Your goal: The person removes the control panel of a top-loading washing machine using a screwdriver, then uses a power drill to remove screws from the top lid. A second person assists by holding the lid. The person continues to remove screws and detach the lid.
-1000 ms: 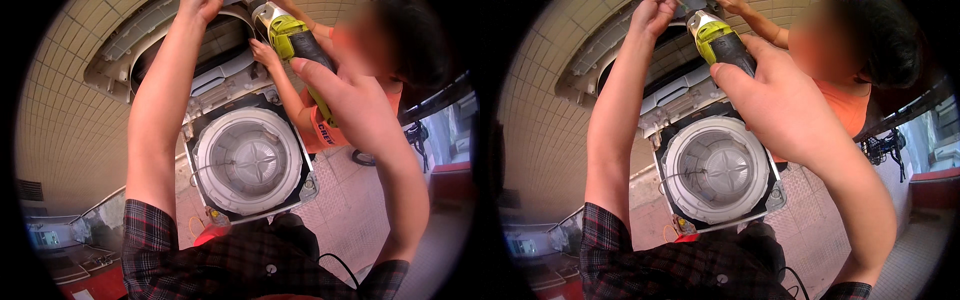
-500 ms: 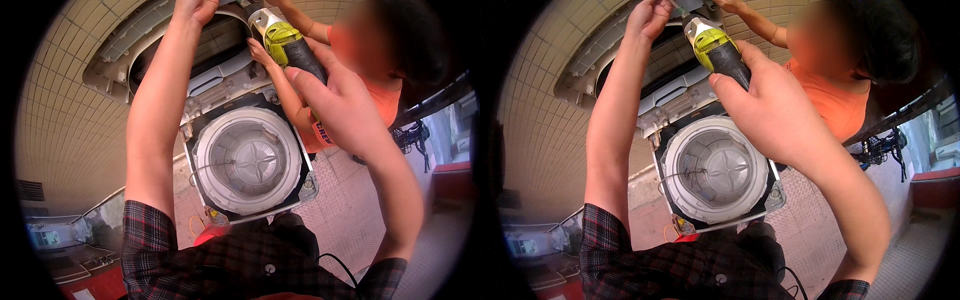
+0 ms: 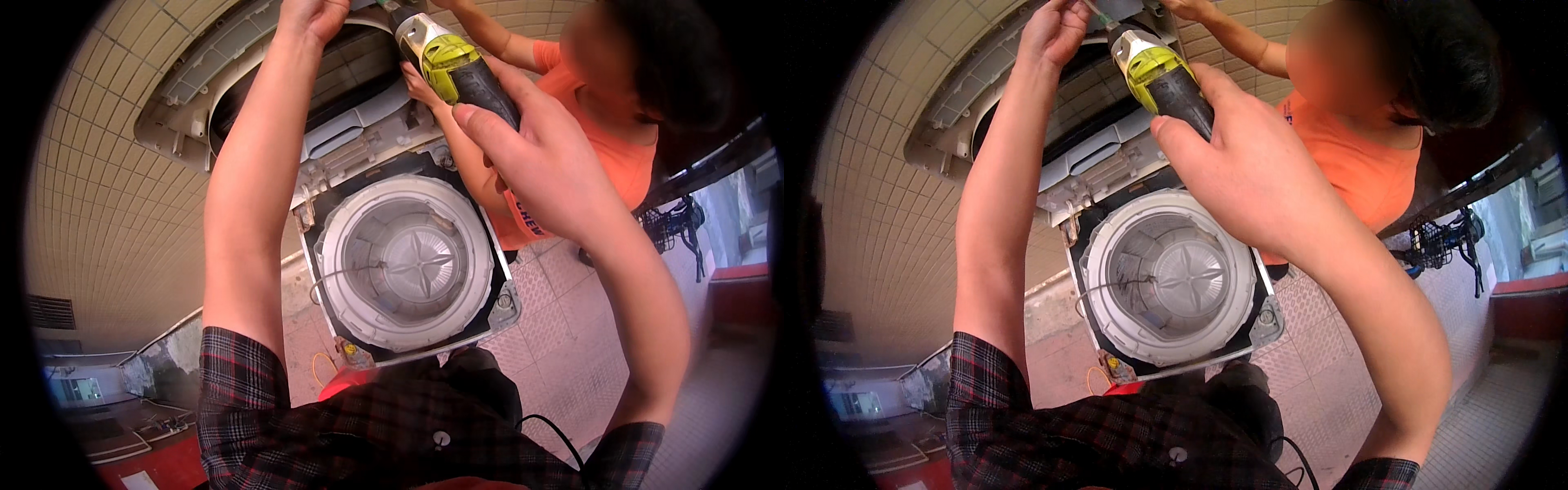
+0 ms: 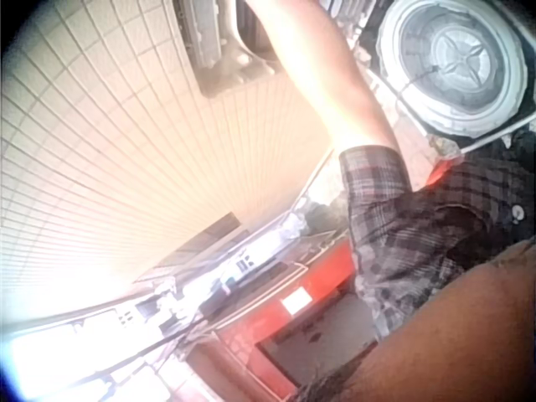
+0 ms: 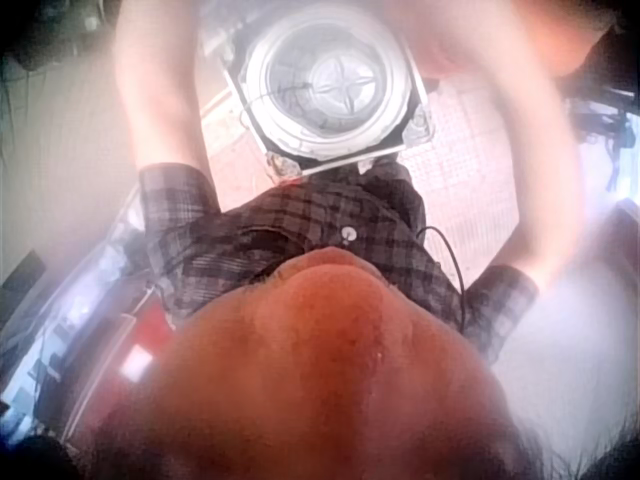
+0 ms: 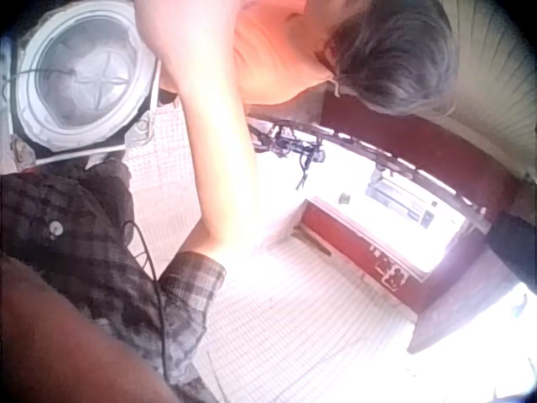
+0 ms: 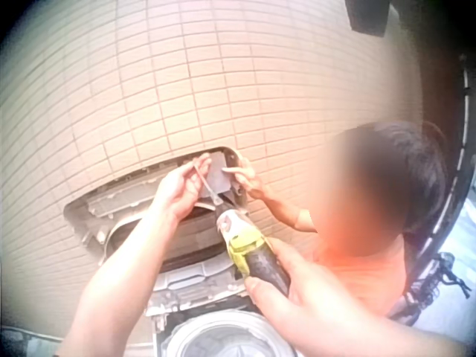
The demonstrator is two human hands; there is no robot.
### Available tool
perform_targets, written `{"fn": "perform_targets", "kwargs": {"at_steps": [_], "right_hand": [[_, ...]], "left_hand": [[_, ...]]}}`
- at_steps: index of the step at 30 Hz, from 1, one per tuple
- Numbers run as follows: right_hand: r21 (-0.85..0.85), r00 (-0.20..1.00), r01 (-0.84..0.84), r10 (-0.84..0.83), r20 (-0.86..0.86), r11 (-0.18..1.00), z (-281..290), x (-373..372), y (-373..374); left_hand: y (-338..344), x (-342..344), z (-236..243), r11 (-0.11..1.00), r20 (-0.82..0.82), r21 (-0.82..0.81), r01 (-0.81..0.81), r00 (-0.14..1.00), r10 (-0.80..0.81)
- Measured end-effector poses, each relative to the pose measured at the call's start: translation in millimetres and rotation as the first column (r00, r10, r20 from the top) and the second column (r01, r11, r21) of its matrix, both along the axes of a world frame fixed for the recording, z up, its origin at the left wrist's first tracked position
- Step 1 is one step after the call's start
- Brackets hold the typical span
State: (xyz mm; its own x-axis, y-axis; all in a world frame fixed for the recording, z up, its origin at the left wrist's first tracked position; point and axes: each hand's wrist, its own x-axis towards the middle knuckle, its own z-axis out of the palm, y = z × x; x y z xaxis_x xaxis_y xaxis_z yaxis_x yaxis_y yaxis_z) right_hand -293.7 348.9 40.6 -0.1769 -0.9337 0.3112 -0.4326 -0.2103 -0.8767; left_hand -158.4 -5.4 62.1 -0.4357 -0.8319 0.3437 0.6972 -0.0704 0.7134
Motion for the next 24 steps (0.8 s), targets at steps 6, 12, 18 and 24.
{"fn": "perform_targets", "kwargs": {"at_steps": [6,12,18,24], "right_hand": [[0.168,0.998,-0.003,0.014,-0.069,0.986,20,0,5],[-0.046,0.999,0.026,-0.028,-0.044,0.999,23,8,-3],[0.08,0.937,0.154,-0.12,-0.329,0.985,73,5,12],[0.101,0.851,0.167,-0.092,-0.517,0.981,99,11,10]], "left_hand": [[-8,-4,-7,0.999,0.003,0.005,0.041,0.999,-0.041],[-14,6,-1,0.997,0.017,0.005,0.077,0.997,-0.077],[-16,-7,-5,0.993,-0.012,0.021,0.115,0.993,-0.115],[-11,4,-7,0.981,0.03,-0.024,0.192,0.981,-0.191]]}}
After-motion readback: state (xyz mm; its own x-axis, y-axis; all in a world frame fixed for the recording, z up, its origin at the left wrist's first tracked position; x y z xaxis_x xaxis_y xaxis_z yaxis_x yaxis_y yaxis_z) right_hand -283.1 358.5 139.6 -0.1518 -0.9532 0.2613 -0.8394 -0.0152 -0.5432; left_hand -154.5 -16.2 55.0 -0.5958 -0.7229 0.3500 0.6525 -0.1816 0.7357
